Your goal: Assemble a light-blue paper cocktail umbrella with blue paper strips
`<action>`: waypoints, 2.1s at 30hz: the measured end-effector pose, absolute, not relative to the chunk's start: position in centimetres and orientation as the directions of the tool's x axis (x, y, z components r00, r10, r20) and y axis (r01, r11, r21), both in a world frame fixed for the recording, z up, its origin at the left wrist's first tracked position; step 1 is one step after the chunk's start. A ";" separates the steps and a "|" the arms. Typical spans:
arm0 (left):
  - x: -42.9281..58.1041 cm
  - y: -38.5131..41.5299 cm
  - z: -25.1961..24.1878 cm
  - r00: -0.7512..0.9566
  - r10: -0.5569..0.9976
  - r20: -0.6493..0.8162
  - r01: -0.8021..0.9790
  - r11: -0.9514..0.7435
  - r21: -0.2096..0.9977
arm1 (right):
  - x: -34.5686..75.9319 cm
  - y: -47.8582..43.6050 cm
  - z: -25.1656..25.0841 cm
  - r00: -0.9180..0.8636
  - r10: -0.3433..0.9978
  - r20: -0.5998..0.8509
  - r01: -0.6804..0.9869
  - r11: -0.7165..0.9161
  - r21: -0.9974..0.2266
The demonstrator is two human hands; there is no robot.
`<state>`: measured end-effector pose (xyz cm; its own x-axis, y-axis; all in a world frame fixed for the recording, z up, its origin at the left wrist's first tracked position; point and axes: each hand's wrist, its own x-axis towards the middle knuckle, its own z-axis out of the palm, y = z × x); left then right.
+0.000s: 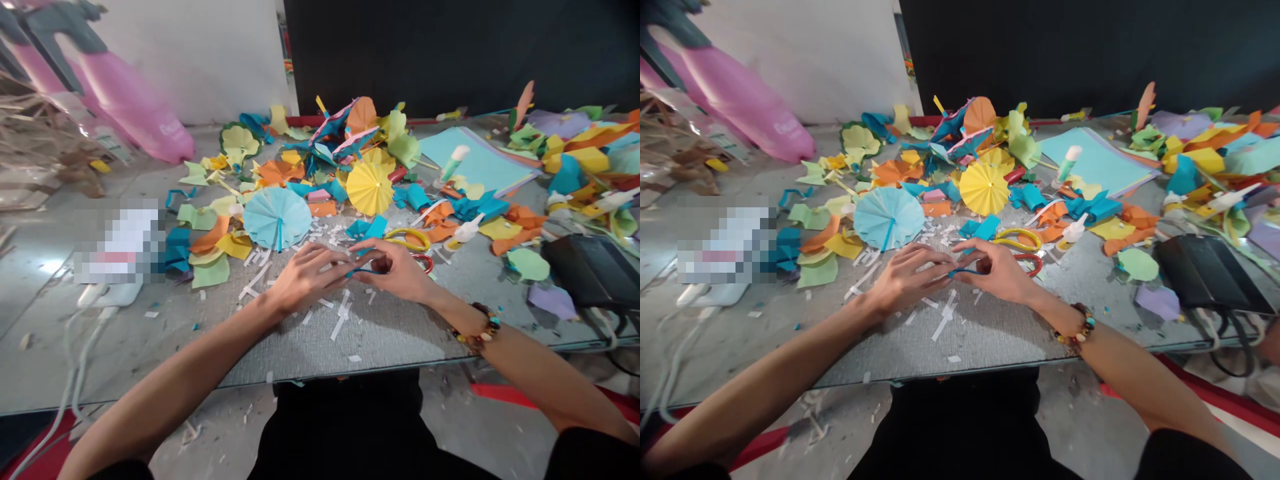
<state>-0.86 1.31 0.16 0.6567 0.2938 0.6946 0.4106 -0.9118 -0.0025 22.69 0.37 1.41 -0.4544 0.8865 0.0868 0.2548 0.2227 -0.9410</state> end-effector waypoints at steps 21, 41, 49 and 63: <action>-0.4 1.0 0.7 0.661 0.255 0.705 0.412 -0.909 -0.058 | 22.2 0.7 1.4 -0.454 0.881 0.135 0.247 0.270 -0.931; -0.4 0.1 1.3 0.716 0.274 0.642 0.514 -0.830 -0.218 | 22.3 0.4 1.2 -0.457 0.869 0.189 0.316 0.358 -0.879; -0.3 -0.1 1.4 0.731 0.249 0.636 0.528 -0.796 -0.296 | 22.2 0.3 1.1 -0.430 0.889 0.160 0.308 0.311 -0.899; -0.7 1.1 0.2 0.606 0.338 0.720 0.414 -0.907 0.077 | 22.6 0.3 1.7 -0.443 0.885 0.145 0.262 0.282 -0.923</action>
